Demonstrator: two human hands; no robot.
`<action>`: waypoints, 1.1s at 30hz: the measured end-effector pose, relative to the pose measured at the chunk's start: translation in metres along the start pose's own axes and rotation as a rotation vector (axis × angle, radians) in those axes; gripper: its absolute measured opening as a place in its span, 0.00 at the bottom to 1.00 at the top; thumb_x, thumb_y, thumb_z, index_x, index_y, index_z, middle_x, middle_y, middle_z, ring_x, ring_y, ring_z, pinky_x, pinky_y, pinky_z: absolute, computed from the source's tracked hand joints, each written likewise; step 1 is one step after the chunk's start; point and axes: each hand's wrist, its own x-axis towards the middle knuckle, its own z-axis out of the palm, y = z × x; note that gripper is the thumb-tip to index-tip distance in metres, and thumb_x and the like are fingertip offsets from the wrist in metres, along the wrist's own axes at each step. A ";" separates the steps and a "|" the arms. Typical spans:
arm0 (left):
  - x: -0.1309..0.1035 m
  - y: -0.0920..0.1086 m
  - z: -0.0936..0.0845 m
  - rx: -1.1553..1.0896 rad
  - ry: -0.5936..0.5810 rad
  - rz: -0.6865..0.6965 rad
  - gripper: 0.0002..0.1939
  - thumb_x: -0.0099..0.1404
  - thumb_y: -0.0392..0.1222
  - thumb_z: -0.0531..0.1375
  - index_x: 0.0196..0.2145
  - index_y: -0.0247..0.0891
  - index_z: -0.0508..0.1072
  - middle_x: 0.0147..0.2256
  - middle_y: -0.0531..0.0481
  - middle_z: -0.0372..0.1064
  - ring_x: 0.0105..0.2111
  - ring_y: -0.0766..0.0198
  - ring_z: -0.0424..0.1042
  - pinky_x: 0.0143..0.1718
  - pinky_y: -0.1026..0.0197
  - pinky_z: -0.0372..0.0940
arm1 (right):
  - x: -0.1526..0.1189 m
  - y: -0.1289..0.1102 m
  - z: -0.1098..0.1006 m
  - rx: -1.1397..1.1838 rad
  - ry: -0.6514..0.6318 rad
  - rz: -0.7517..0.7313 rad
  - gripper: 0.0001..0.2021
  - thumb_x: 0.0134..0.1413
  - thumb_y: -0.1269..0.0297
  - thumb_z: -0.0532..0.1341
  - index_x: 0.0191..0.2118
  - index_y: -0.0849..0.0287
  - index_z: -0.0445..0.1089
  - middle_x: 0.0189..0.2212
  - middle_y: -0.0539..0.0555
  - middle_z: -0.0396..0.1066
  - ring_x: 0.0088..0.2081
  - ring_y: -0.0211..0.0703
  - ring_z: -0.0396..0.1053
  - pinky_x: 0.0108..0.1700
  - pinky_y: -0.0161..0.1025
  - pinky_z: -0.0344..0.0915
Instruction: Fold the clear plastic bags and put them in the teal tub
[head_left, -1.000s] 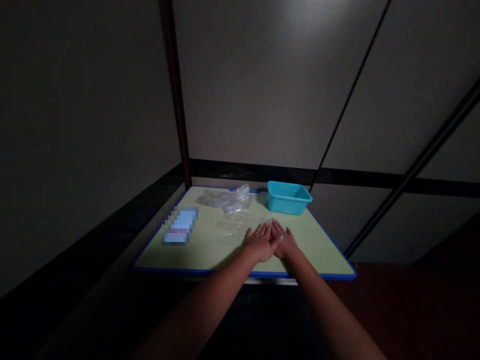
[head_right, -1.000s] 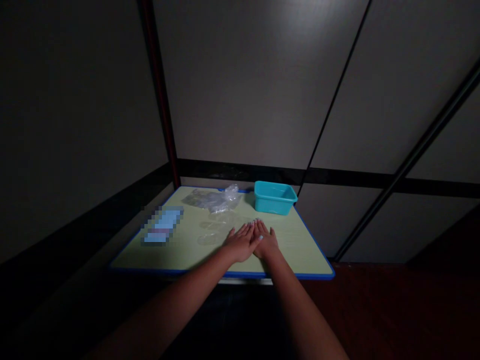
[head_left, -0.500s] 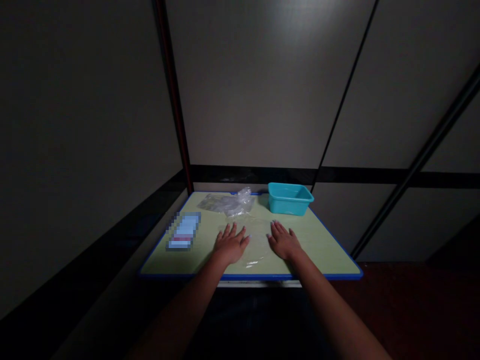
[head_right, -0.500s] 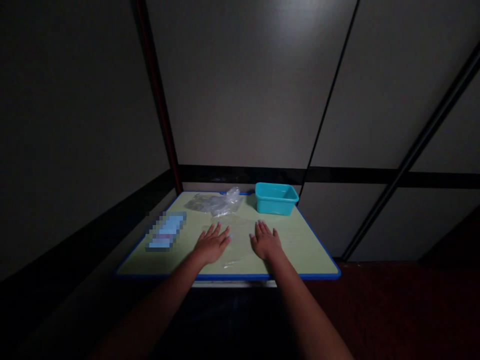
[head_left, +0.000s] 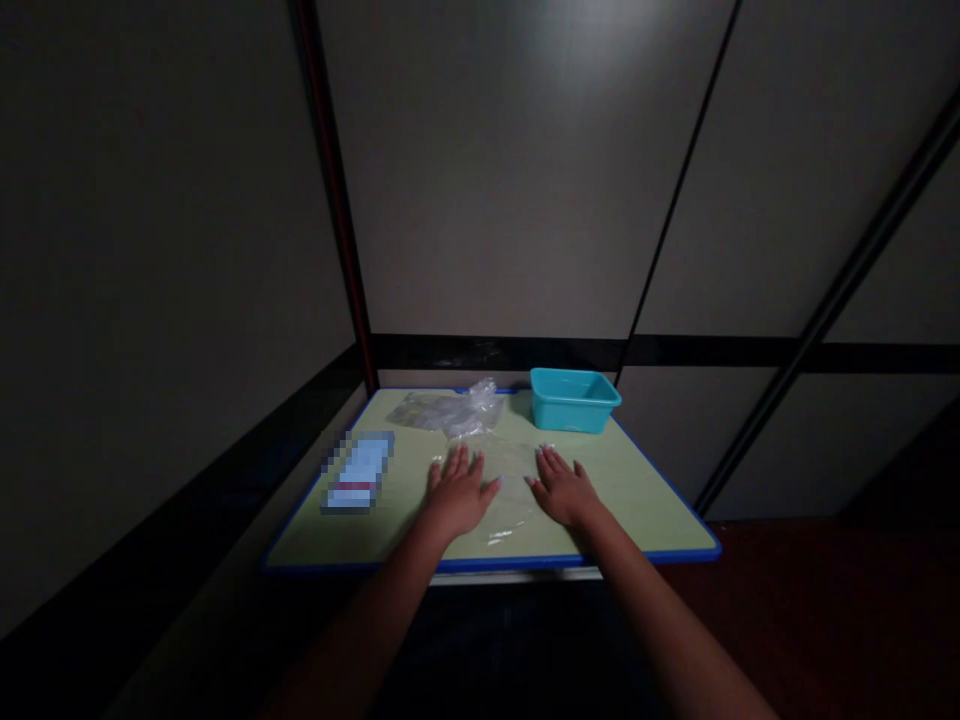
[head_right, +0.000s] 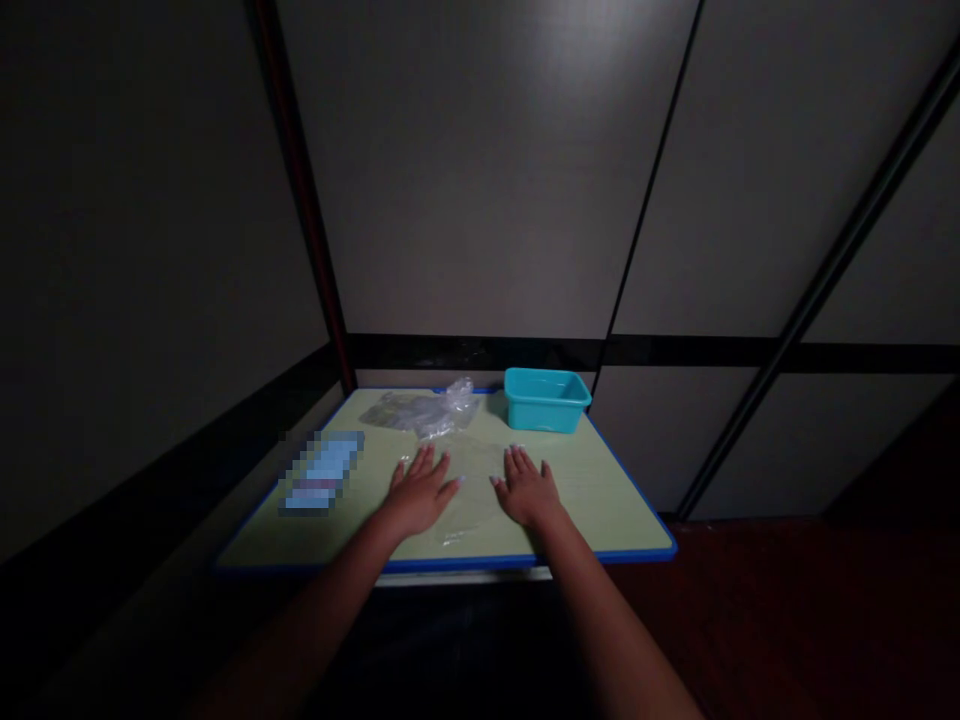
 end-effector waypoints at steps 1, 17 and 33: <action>0.002 0.007 -0.002 -0.025 -0.037 0.085 0.37 0.65 0.63 0.32 0.64 0.40 0.47 0.65 0.41 0.32 0.64 0.54 0.30 0.59 0.40 0.35 | -0.001 -0.001 -0.001 -0.002 -0.010 0.001 0.34 0.60 0.49 0.37 0.66 0.66 0.37 0.66 0.58 0.32 0.65 0.45 0.30 0.61 0.56 0.34; 0.067 0.030 0.015 -0.088 -0.110 0.404 0.30 0.68 0.58 0.35 0.63 0.47 0.46 0.65 0.52 0.36 0.64 0.58 0.36 0.59 0.41 0.37 | -0.008 -0.002 -0.003 0.009 0.001 0.051 0.36 0.58 0.46 0.38 0.66 0.64 0.38 0.66 0.56 0.32 0.65 0.51 0.29 0.61 0.56 0.30; 0.055 0.029 0.012 -0.080 -0.115 0.177 0.32 0.65 0.60 0.42 0.64 0.48 0.45 0.65 0.44 0.32 0.64 0.54 0.29 0.58 0.37 0.32 | -0.012 -0.001 -0.008 0.025 -0.022 0.034 0.36 0.57 0.40 0.33 0.66 0.56 0.39 0.66 0.52 0.34 0.65 0.49 0.29 0.59 0.63 0.26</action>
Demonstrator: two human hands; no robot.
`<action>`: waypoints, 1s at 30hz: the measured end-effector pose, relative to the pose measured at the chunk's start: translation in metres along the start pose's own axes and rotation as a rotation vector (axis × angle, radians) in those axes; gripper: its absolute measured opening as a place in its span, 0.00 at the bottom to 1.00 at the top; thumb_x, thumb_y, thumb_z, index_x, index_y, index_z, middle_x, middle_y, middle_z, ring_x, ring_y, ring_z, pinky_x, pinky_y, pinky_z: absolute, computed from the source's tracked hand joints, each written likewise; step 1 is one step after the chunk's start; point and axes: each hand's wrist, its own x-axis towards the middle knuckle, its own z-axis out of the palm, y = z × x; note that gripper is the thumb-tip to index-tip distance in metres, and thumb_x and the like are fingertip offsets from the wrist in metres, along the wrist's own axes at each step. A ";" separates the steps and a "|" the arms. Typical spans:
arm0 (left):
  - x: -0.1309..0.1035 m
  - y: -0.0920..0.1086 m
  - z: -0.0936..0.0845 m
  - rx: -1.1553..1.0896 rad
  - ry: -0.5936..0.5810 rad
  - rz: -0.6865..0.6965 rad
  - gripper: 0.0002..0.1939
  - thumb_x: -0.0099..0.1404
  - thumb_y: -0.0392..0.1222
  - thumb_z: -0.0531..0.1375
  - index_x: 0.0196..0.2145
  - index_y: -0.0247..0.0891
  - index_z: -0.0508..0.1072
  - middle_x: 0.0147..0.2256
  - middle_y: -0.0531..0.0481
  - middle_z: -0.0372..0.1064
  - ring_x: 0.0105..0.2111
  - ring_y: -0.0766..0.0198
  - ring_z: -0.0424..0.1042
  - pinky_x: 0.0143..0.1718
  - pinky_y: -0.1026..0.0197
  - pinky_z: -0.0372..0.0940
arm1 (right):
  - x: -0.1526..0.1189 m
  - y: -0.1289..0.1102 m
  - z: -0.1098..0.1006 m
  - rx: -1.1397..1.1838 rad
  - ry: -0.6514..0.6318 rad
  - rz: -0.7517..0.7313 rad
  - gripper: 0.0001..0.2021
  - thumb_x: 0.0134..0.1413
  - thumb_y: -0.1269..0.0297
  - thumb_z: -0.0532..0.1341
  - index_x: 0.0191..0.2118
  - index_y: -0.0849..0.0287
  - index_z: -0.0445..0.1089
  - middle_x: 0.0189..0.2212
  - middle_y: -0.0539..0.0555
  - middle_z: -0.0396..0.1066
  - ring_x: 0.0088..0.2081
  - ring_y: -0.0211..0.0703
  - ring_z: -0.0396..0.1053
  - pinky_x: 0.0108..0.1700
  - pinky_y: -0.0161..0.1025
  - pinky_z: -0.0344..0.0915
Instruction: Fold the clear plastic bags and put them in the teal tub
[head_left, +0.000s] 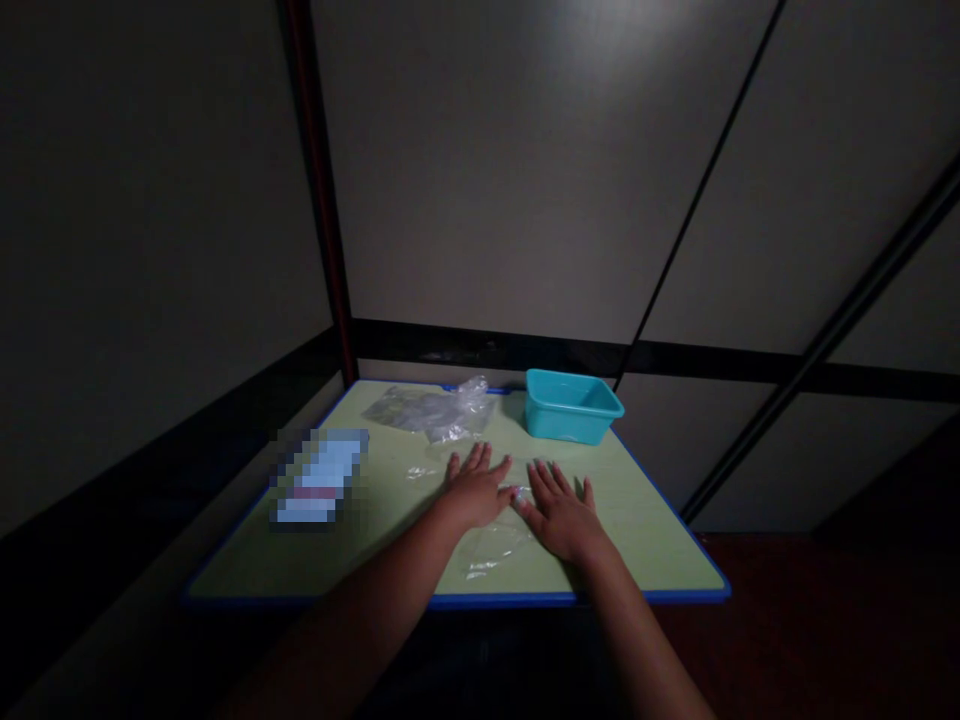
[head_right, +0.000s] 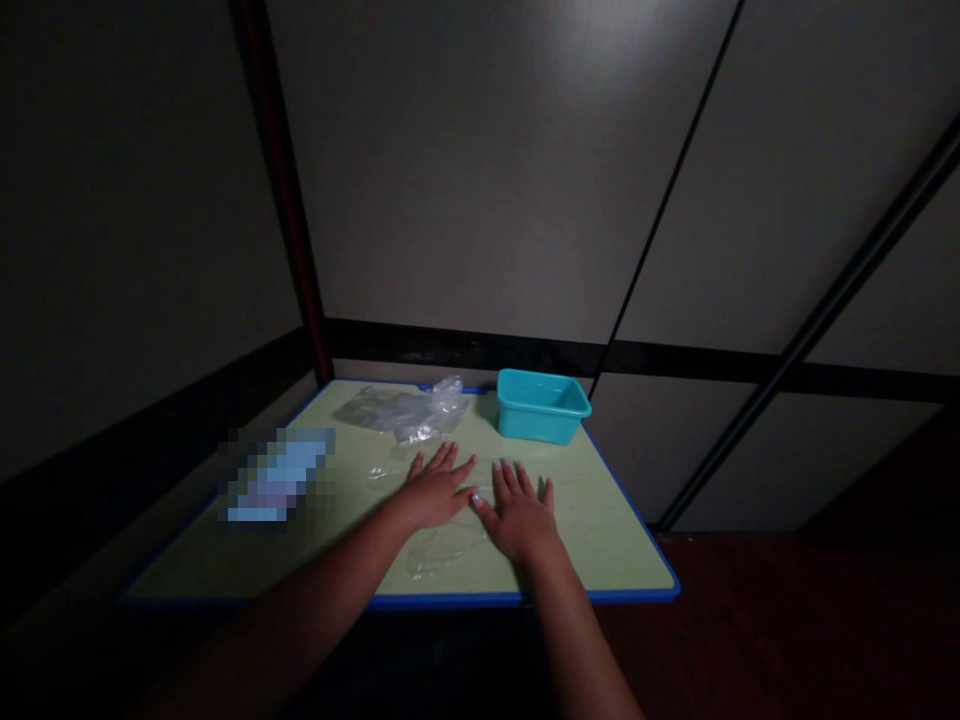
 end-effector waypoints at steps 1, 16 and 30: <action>0.001 -0.001 -0.001 -0.006 -0.013 0.048 0.30 0.66 0.59 0.42 0.63 0.51 0.46 0.65 0.45 0.32 0.64 0.55 0.30 0.58 0.37 0.32 | 0.000 0.001 0.000 -0.002 -0.005 -0.007 0.36 0.57 0.40 0.33 0.66 0.56 0.38 0.66 0.53 0.33 0.65 0.48 0.29 0.59 0.63 0.27; 0.005 -0.021 -0.014 -0.013 -0.062 -0.272 0.42 0.57 0.70 0.45 0.64 0.49 0.43 0.65 0.44 0.28 0.63 0.43 0.30 0.56 0.34 0.37 | 0.001 0.007 0.000 0.001 0.010 0.153 0.30 0.61 0.49 0.34 0.65 0.58 0.40 0.65 0.53 0.37 0.65 0.48 0.30 0.59 0.65 0.30; 0.006 -0.010 0.000 -0.011 -0.012 0.095 0.34 0.64 0.64 0.39 0.64 0.49 0.44 0.65 0.50 0.32 0.64 0.53 0.31 0.59 0.40 0.34 | 0.004 0.013 0.001 0.062 0.047 0.042 0.30 0.62 0.51 0.39 0.66 0.56 0.39 0.65 0.54 0.39 0.65 0.47 0.34 0.60 0.62 0.32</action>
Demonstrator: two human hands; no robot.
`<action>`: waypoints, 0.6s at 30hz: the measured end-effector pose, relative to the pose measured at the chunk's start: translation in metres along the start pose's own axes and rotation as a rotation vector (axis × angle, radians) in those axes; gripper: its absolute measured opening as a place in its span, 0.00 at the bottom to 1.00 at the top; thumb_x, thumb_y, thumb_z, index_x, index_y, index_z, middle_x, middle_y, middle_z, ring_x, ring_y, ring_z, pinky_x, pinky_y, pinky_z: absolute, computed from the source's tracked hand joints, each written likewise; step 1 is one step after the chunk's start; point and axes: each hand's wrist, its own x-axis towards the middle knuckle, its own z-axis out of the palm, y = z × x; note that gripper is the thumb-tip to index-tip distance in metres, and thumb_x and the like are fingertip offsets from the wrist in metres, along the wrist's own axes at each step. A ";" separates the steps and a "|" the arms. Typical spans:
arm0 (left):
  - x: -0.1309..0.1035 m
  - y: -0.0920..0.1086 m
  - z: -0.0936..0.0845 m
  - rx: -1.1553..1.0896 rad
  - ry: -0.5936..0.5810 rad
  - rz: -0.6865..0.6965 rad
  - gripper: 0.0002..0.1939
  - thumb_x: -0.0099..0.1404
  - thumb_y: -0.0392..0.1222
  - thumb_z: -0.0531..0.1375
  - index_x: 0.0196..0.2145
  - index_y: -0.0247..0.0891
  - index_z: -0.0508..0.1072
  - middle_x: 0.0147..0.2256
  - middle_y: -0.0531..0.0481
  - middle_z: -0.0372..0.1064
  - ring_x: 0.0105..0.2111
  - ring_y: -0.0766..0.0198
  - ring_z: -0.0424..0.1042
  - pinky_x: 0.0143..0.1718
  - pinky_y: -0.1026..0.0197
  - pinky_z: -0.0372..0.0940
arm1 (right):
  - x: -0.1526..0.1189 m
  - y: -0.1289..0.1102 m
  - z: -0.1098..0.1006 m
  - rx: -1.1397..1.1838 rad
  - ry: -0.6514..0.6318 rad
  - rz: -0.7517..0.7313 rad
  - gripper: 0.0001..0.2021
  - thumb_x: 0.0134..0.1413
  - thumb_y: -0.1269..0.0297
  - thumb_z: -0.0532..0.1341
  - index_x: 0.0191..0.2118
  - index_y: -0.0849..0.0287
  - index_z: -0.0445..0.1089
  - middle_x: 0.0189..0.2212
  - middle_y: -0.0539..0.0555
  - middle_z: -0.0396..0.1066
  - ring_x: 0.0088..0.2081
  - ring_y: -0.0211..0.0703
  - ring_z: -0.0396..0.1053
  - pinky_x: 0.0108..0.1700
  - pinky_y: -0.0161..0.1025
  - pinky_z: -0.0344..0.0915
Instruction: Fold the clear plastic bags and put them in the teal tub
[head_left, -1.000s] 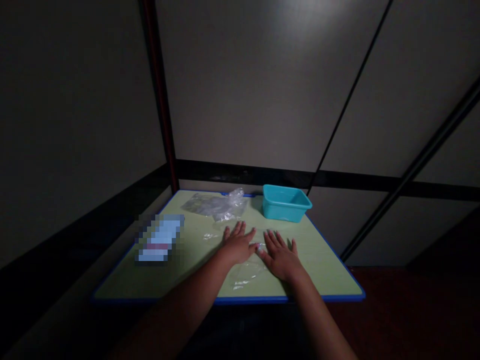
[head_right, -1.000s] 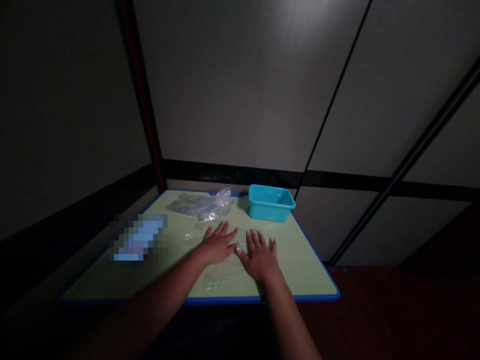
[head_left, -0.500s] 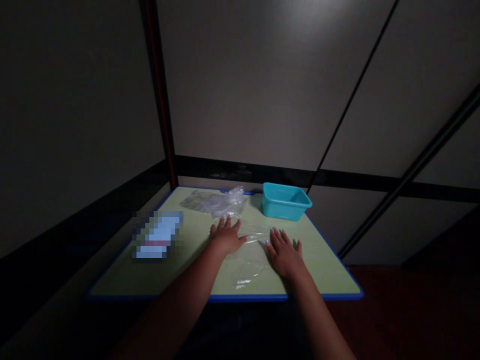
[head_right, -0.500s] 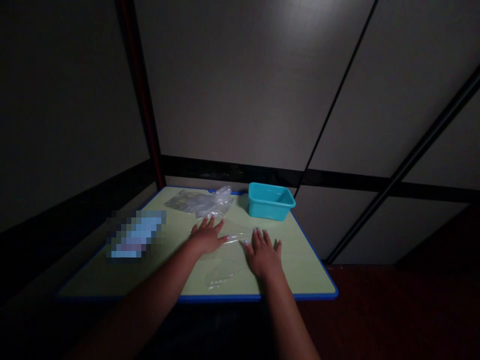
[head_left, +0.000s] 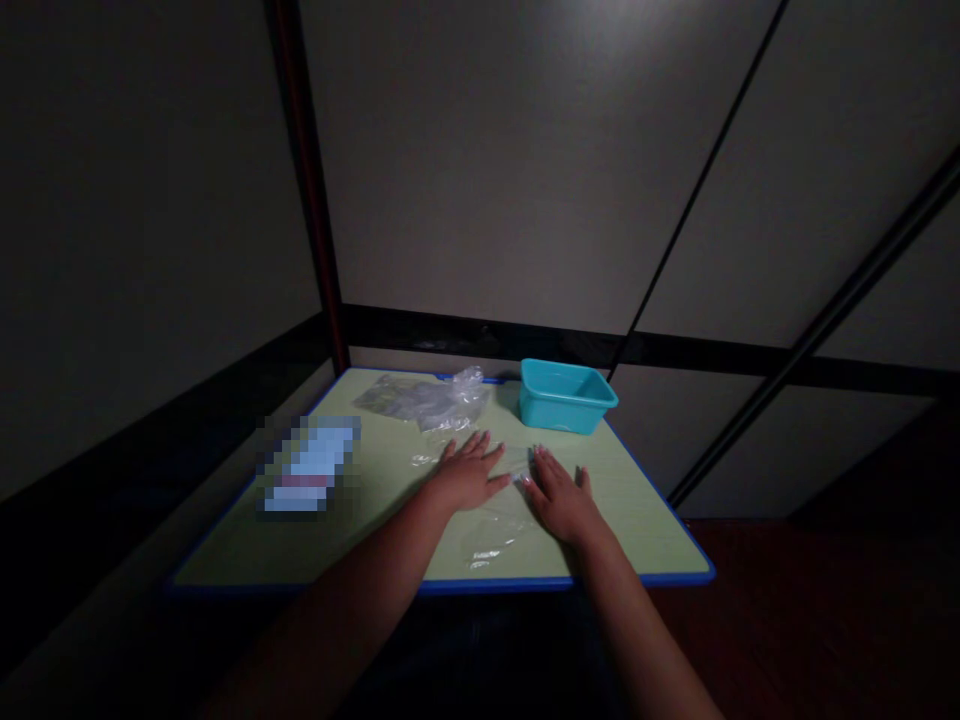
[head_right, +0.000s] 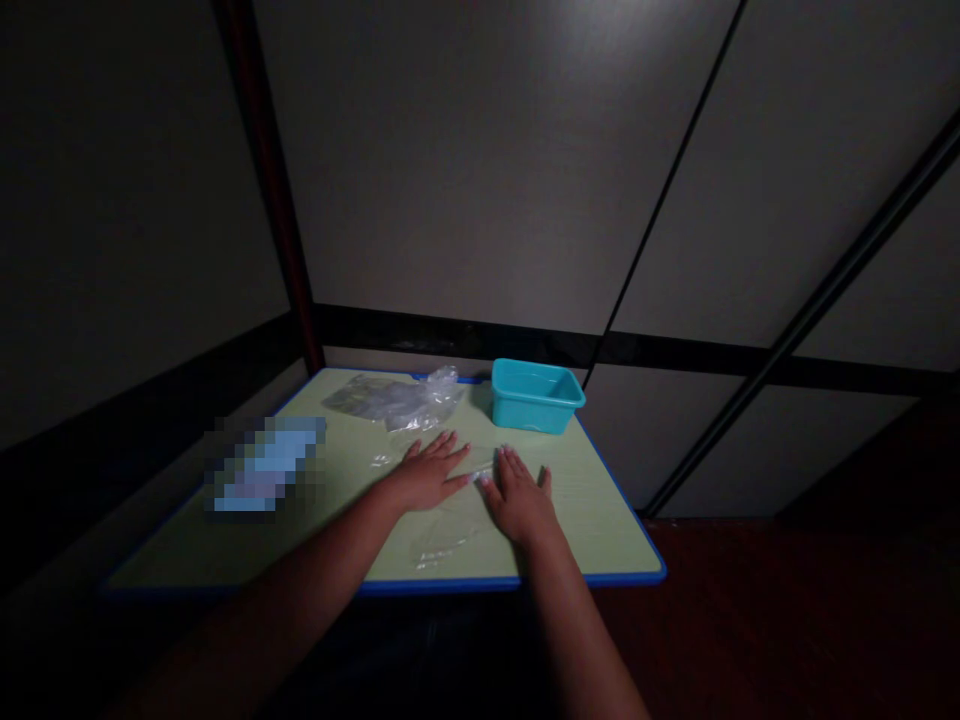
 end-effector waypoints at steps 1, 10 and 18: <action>0.000 -0.001 0.001 0.002 0.000 -0.026 0.34 0.64 0.65 0.39 0.64 0.49 0.45 0.65 0.49 0.33 0.64 0.52 0.32 0.59 0.40 0.35 | 0.000 -0.001 0.000 -0.006 -0.006 0.002 0.30 0.61 0.50 0.39 0.66 0.57 0.39 0.65 0.55 0.39 0.65 0.48 0.34 0.60 0.62 0.32; 0.009 -0.023 -0.003 0.000 0.029 -0.164 0.36 0.62 0.66 0.41 0.63 0.51 0.45 0.65 0.52 0.33 0.64 0.51 0.32 0.58 0.38 0.35 | 0.003 0.003 0.002 0.014 -0.021 -0.016 0.31 0.61 0.46 0.36 0.65 0.55 0.40 0.65 0.53 0.37 0.65 0.46 0.34 0.60 0.62 0.34; 0.010 -0.032 -0.004 0.016 0.037 -0.306 0.38 0.59 0.70 0.41 0.63 0.54 0.45 0.65 0.50 0.31 0.64 0.47 0.26 0.56 0.33 0.31 | 0.002 0.000 -0.001 0.017 -0.040 -0.031 0.35 0.58 0.42 0.39 0.66 0.56 0.38 0.66 0.54 0.34 0.65 0.47 0.32 0.60 0.63 0.31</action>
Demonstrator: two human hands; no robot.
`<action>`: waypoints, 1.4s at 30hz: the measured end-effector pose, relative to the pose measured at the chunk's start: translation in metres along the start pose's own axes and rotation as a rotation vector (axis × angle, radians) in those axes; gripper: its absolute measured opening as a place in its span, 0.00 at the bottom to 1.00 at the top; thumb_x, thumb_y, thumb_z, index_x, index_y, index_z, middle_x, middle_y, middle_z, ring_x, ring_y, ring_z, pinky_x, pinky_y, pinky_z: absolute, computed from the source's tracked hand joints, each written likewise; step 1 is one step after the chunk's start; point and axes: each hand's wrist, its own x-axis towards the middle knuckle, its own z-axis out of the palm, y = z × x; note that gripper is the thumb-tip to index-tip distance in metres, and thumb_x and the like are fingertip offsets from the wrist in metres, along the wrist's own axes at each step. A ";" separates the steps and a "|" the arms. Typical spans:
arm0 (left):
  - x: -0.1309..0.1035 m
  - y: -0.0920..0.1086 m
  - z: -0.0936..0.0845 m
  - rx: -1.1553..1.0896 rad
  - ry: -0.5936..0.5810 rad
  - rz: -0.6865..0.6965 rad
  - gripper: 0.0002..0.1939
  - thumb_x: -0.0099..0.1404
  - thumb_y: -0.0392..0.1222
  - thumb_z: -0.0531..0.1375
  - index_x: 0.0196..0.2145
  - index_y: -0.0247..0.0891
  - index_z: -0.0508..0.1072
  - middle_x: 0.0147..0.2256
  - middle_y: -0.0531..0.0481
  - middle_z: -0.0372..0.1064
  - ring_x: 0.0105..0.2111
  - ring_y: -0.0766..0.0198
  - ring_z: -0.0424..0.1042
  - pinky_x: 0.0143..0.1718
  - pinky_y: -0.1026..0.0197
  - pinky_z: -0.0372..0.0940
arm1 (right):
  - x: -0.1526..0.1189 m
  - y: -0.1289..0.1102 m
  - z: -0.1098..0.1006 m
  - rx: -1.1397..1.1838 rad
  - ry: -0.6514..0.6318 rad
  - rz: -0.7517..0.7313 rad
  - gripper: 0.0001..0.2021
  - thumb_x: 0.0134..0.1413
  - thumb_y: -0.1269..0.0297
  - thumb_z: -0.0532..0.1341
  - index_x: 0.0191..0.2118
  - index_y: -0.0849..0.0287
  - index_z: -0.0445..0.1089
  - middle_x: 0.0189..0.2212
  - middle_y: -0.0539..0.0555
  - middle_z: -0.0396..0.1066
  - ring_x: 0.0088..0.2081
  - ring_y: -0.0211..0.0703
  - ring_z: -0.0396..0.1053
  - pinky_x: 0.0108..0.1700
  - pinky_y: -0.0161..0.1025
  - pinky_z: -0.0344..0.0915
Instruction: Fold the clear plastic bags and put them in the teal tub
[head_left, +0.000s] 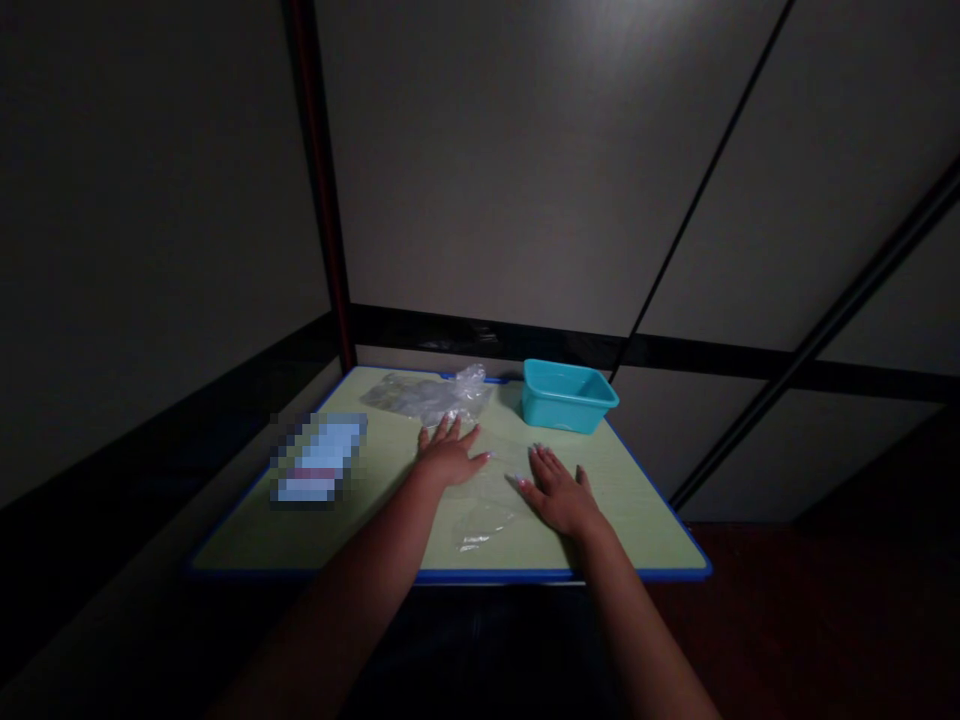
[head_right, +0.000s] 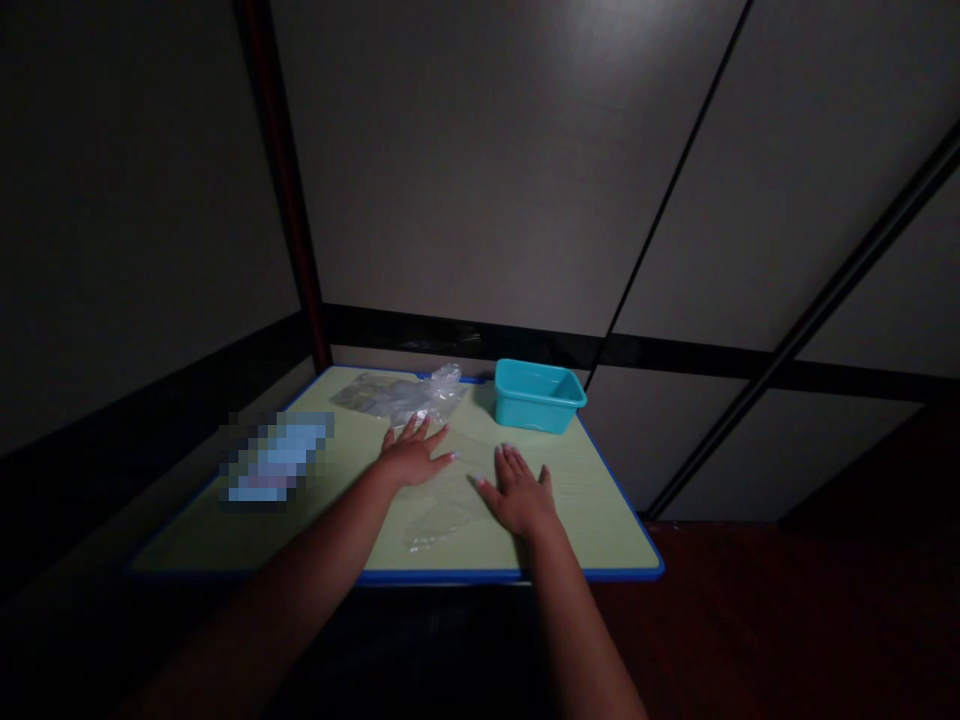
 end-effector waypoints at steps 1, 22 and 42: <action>-0.001 0.001 -0.001 0.003 0.004 -0.019 0.39 0.59 0.70 0.42 0.63 0.52 0.46 0.65 0.49 0.30 0.63 0.46 0.26 0.56 0.32 0.30 | 0.000 0.000 0.000 0.008 0.002 0.003 0.36 0.57 0.41 0.40 0.66 0.56 0.38 0.66 0.54 0.34 0.65 0.48 0.32 0.60 0.63 0.31; -0.122 -0.018 -0.024 -0.315 0.238 0.767 0.11 0.64 0.42 0.56 0.41 0.40 0.75 0.47 0.45 0.69 0.50 0.57 0.65 0.52 0.52 0.59 | 0.001 0.012 0.003 0.345 0.139 -0.021 0.26 0.63 0.51 0.41 0.64 0.50 0.44 0.65 0.51 0.40 0.65 0.44 0.38 0.60 0.61 0.34; -0.138 -0.039 -0.005 -0.146 0.124 0.710 0.17 0.66 0.41 0.53 0.52 0.46 0.68 0.55 0.50 0.63 0.55 0.57 0.60 0.56 0.46 0.51 | 0.000 0.013 0.003 0.368 0.148 -0.017 0.26 0.63 0.51 0.40 0.64 0.50 0.46 0.64 0.52 0.43 0.64 0.44 0.39 0.61 0.60 0.35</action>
